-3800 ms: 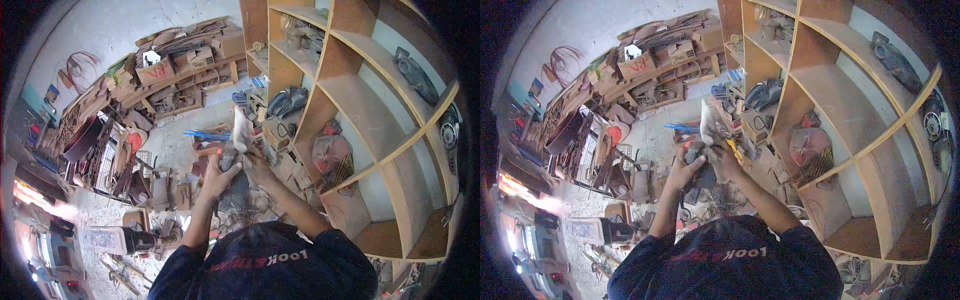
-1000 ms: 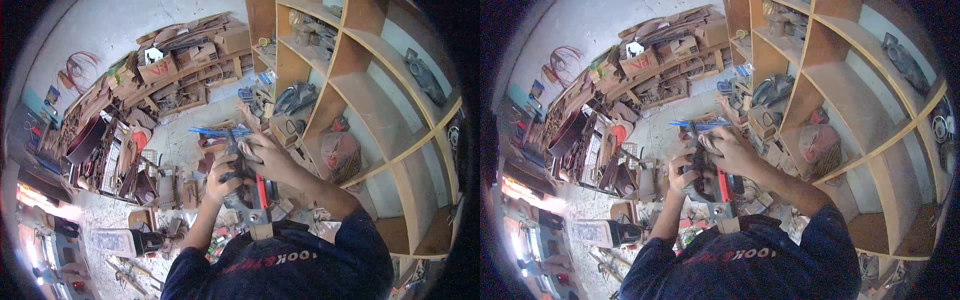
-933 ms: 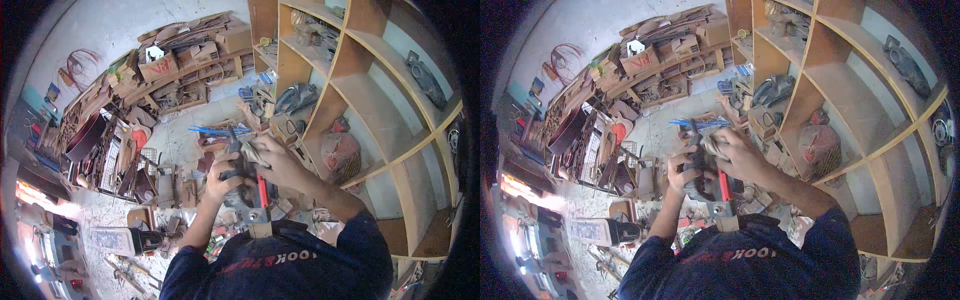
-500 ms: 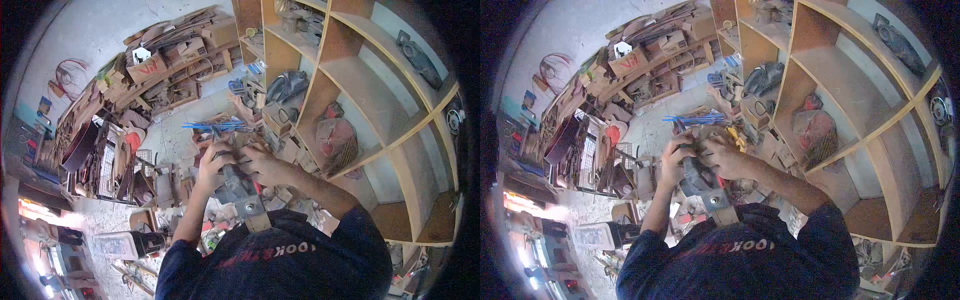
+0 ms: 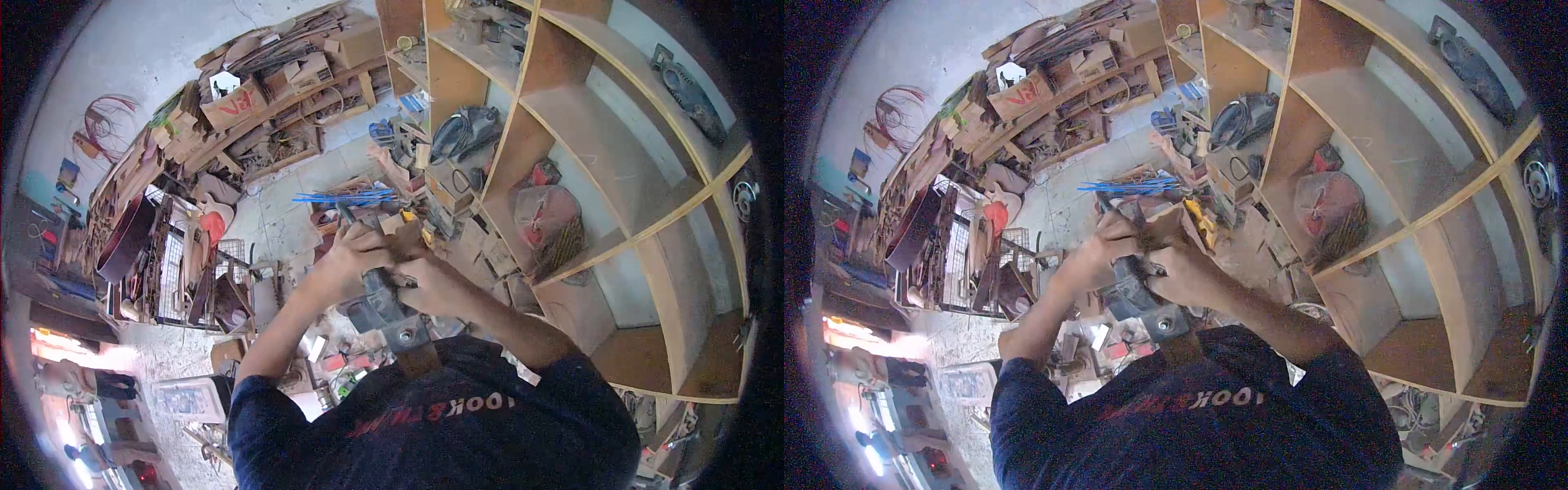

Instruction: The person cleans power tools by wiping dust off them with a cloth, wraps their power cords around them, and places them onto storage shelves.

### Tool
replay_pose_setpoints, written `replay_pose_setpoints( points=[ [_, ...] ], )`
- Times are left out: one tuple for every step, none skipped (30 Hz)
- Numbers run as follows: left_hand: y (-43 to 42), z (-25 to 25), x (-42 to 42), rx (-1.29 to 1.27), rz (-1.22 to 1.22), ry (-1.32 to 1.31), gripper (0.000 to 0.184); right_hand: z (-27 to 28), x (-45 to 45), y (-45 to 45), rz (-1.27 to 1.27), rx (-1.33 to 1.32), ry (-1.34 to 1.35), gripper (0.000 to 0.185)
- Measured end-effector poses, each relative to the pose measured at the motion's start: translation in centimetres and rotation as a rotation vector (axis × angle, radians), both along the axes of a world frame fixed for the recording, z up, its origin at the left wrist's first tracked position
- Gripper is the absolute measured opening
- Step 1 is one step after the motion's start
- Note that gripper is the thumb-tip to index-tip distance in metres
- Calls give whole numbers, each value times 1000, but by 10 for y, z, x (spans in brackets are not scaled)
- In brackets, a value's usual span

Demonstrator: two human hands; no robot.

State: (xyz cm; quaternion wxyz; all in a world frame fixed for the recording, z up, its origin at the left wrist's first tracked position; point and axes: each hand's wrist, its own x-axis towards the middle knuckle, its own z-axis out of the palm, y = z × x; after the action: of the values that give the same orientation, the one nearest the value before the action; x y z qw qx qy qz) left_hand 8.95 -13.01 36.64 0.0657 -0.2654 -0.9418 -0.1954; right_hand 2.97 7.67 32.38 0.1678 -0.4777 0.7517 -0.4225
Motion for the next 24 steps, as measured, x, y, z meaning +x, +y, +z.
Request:
replay_pose_setpoints(
  points=[
    [2, 4, 1, -5, -24, -14, 32, 6, 3, 0, -4, -3, -3, 26],
    [1, 2, 0, -5, -28, -20, 32, 16, 8, 1, -43, 65, -68, 26],
    [-1, 0, -2, -8, -37, -50, 33, 21, 12, 3, -78, 137, -132, 26],
    [-1, -2, -3, -12, -42, -77, 33, 15, 13, 4, -74, 141, -133, 26],
    [-2, -3, -3, -13, -38, -77, 33, 5, 12, 3, -83, 74, -86, 27],
    [-3, -3, -2, -10, -41, -96, 35, -1, 13, 3, -92, 5, -41, 28],
    [-5, -2, -3, -9, -46, -113, 37, -1, 14, 6, -92, 0, -41, 28],
    [-7, -2, -4, -12, -46, -114, 37, -1, 15, 10, -68, 67, -96, 25],
    [-10, -3, -4, 17, -48, -132, 40, -2, 18, 14, -44, 138, -154, 23],
    [-12, -4, -3, 48, -49, -150, 42, -2, 25, 19, -44, 140, -155, 23],
    [-12, -5, -2, 51, -49, -151, 42, -3, 34, 25, -101, 80, -35, 23],
    [-12, -6, -1, 77, -33, -139, 43, -3, 38, 28, -156, 19, 87, 23],
    [-12, -7, 2, 103, -13, -129, 44, -4, 36, 31, -120, 21, 12, 27],
    [-12, -7, 4, 98, -9, -136, 44, -12, 36, 36, -117, 17, 5, 27],
    [-13, -7, 2, 121, -15, -115, 42, -26, 32, 41, -190, -24, -23, 26],
    [-14, -7, 0, 148, -19, -88, 40, -42, 24, 47, -259, -62, -45, 25],
    [-16, -7, 0, 144, -18, -84, 40, -66, 5, 55, -219, 225, 33, 27],
    [-20, -7, 2, 147, -24, -75, 37, -99, -8, 60, -226, 220, 32, 27],
    [-21, -7, 1, 152, -32, -62, 33, -132, -21, 63, -314, -40, -486, 28],
    [-16, -1, 0, 151, -33, -50, 33, -132, -30, 61, -379, -310, -993, 30],
    [-10, 4, 1, 173, -55, -19, 31, -134, -33, 56, -373, -259, -1145, 41],
    [-4, 9, 3, 195, -76, 5, 29, -128, -26, 42, -370, -261, -1145, 41],
    [0, 10, 2, 192, -74, 5, 29, -122, -16, 25, -248, -382, -1330, 43],
    [4, 13, 0, 196, -94, 16, 30, -118, -11, 14, -118, -507, -1505, 46]
  ],
)
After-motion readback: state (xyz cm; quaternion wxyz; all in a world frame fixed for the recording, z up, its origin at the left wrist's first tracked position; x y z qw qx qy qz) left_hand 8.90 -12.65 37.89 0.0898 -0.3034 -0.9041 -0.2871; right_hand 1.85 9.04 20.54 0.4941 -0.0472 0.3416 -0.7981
